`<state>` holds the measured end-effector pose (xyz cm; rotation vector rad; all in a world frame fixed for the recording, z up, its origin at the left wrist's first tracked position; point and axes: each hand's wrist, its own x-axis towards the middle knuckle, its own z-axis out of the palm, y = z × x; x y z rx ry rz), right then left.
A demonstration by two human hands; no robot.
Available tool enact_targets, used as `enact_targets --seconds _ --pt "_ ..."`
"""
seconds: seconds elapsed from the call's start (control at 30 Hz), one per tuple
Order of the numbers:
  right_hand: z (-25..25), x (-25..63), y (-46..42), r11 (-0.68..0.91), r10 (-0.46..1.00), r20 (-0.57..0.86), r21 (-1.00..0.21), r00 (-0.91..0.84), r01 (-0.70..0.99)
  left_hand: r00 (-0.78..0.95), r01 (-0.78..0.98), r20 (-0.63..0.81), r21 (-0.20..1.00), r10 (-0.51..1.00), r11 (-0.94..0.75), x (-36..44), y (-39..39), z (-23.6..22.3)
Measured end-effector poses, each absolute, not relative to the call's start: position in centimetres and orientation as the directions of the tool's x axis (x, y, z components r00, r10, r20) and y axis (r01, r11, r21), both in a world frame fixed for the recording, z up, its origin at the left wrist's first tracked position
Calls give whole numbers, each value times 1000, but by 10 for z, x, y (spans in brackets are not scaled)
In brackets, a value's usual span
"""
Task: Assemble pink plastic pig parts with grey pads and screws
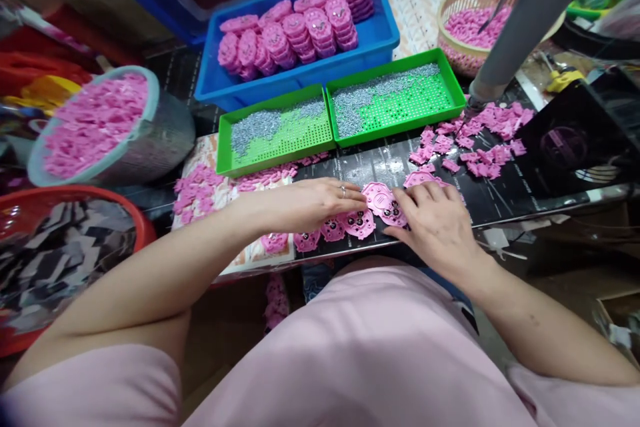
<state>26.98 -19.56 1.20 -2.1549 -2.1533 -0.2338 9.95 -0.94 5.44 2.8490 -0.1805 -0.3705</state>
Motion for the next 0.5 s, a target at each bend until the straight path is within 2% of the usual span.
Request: enact_targets --seconds 0.1,0.27,0.5 --pt "9 292 -207 -86 974 213 15 80 996 936 -188 -222 339 -273 -922 108 -8 44" --pt "-2 316 -223 -154 972 177 -1 152 988 949 -192 -181 323 -259 -927 112 -4 36" --pt "-10 312 -209 -194 952 219 -102 213 976 936 -143 -272 285 -223 -948 107 -2 40"
